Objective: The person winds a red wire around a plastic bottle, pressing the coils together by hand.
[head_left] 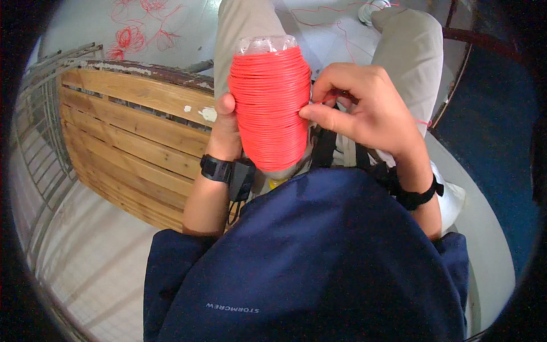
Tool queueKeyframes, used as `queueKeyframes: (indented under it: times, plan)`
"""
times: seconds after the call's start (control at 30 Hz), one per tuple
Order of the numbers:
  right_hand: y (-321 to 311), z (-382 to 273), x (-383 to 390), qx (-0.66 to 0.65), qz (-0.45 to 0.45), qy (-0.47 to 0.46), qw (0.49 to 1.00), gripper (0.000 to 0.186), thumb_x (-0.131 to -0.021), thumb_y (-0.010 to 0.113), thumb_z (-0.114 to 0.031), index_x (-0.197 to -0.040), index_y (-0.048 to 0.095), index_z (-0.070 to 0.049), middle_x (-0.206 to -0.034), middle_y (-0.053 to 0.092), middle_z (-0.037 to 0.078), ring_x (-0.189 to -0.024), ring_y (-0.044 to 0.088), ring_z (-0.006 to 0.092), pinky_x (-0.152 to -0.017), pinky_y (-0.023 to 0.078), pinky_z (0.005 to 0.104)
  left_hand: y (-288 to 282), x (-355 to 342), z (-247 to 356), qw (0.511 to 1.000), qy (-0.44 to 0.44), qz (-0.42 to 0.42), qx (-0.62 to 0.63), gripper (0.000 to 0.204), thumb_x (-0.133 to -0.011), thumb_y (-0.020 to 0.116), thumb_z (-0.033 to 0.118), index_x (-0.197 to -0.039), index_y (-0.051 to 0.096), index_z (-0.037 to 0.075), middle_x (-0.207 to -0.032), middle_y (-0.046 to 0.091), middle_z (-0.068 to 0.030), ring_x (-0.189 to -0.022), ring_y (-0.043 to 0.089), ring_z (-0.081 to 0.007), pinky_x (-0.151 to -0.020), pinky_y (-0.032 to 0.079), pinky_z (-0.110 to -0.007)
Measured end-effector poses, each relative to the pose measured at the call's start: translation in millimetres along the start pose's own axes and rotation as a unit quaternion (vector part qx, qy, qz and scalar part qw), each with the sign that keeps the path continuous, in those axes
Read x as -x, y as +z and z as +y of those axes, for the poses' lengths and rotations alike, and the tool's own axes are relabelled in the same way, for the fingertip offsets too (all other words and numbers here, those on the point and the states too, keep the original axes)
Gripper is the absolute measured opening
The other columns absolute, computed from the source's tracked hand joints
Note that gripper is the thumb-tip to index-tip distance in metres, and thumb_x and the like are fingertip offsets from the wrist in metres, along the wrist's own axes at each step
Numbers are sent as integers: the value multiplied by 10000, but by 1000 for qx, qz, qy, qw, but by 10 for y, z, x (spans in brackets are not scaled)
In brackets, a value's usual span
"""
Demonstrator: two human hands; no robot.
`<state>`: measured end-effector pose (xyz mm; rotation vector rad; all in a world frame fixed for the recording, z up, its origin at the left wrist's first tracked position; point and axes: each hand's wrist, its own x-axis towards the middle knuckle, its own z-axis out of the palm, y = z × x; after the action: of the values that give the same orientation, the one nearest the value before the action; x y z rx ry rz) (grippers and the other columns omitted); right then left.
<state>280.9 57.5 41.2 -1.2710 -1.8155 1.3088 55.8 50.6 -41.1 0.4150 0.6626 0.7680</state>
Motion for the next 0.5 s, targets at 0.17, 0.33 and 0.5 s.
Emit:
queueKeyframes:
  times: [0.17,0.33,0.5]
  plan:
    - [-87,-24,-10,30,4,94,995,328,-789,778,-307,-746,625,-21,-620,597,109,-540,599,211,-530,467,318,25,-63,-26,1000,18,-13,12,998,-684,727,651,-1361,449,-28,-1246,612,-171,-1086,641,-270,-958,522,-404]
    - [-42,89,1,30,24,26,999,283,-779,801,-242,-745,630,-18,-639,565,42,-544,476,120,-506,373,263,-47,-143,-31,1000,-5,-27,-1,988,-692,721,644,-1365,448,-26,-1279,590,-175,-1120,624,-269,-974,509,-408]
    - [23,30,-6,-14,39,-20,999,168,-809,746,-146,-811,635,-19,-697,587,50,-579,502,138,-537,387,260,-47,-58,-14,999,-13,-45,1,1141,-628,695,775,-1394,413,-23,-1340,543,-189,-1173,590,-270,-1004,488,-407]
